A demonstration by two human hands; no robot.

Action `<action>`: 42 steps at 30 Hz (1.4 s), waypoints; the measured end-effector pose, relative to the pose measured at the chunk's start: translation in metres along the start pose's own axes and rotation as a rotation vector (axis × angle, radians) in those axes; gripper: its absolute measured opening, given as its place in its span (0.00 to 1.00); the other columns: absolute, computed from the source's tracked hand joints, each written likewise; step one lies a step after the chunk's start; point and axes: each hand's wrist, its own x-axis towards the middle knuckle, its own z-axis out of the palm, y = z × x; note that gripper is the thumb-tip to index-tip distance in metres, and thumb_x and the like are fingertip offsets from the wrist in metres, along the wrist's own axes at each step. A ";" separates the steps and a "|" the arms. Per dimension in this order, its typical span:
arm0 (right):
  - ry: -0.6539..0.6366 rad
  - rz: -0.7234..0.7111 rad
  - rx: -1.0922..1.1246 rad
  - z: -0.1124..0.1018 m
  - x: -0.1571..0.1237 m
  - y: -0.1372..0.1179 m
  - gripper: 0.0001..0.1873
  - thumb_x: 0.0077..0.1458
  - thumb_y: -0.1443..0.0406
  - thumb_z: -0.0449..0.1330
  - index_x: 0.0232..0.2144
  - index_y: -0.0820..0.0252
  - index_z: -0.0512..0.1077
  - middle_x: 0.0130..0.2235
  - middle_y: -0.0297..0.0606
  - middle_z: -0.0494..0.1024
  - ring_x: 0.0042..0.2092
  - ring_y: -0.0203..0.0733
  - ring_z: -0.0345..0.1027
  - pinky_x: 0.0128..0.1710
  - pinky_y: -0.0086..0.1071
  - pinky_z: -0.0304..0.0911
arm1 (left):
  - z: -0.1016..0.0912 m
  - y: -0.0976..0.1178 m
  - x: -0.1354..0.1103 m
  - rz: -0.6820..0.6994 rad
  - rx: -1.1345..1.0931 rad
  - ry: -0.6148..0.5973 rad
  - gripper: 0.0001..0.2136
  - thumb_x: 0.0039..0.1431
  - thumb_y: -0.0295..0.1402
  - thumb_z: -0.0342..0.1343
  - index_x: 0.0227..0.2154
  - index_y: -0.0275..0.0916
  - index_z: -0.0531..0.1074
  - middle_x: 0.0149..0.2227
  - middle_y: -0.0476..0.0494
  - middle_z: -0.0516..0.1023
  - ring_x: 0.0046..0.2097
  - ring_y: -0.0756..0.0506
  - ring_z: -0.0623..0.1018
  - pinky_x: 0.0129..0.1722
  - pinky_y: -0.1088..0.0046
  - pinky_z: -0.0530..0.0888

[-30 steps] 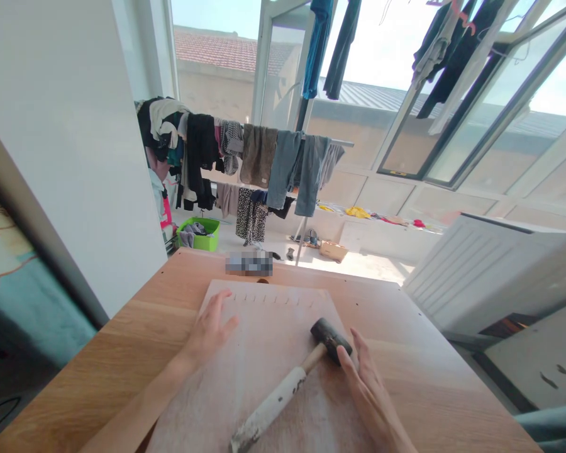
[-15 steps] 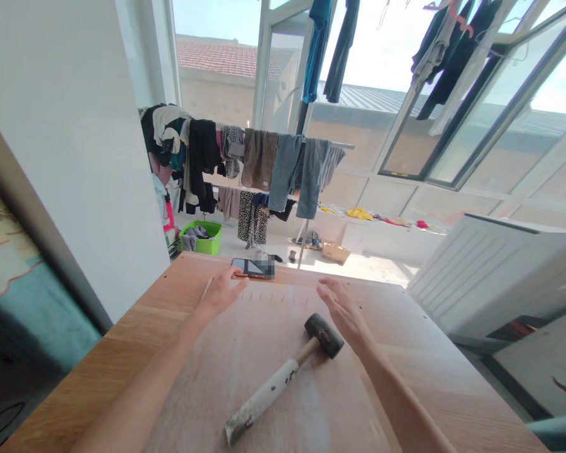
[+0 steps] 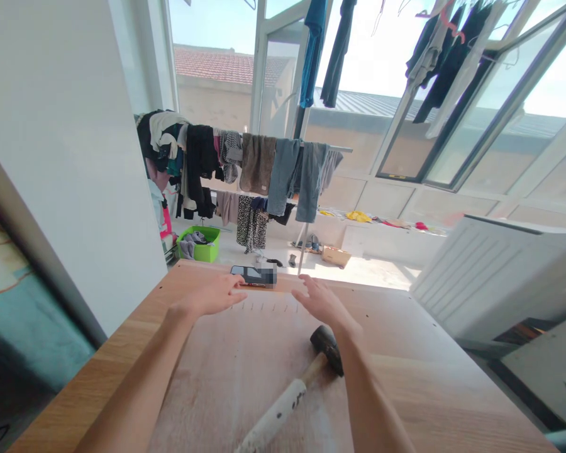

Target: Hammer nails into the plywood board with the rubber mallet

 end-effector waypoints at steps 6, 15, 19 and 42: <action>-0.109 -0.079 -0.074 -0.005 -0.005 0.012 0.26 0.61 0.62 0.59 0.60 0.56 0.65 0.58 0.49 0.72 0.57 0.51 0.68 0.56 0.42 0.61 | 0.003 0.002 0.002 0.030 0.174 -0.073 0.18 0.56 0.38 0.59 0.48 0.39 0.74 0.49 0.38 0.79 0.49 0.40 0.78 0.46 0.70 0.72; -0.151 -0.095 -0.142 -0.007 -0.002 0.027 0.30 0.54 0.71 0.62 0.60 0.59 0.66 0.47 0.44 0.79 0.46 0.46 0.72 0.49 0.37 0.63 | 0.001 0.011 -0.002 0.011 0.232 -0.110 0.15 0.54 0.26 0.55 0.45 0.39 0.73 0.45 0.41 0.79 0.44 0.43 0.79 0.40 0.72 0.71; -0.142 -0.093 -0.161 -0.005 -0.001 0.030 0.32 0.53 0.74 0.61 0.60 0.57 0.66 0.45 0.42 0.79 0.45 0.44 0.72 0.47 0.34 0.62 | 0.001 0.002 0.000 0.046 0.187 -0.075 0.15 0.53 0.27 0.54 0.44 0.40 0.73 0.46 0.41 0.79 0.44 0.42 0.79 0.41 0.72 0.71; -0.109 -0.113 -0.136 -0.006 -0.001 0.024 0.33 0.50 0.80 0.55 0.58 0.61 0.69 0.34 0.38 0.81 0.38 0.42 0.73 0.43 0.31 0.62 | 0.004 0.006 -0.003 0.031 0.109 -0.061 0.17 0.51 0.23 0.51 0.43 0.42 0.74 0.36 0.45 0.81 0.34 0.45 0.78 0.33 0.73 0.67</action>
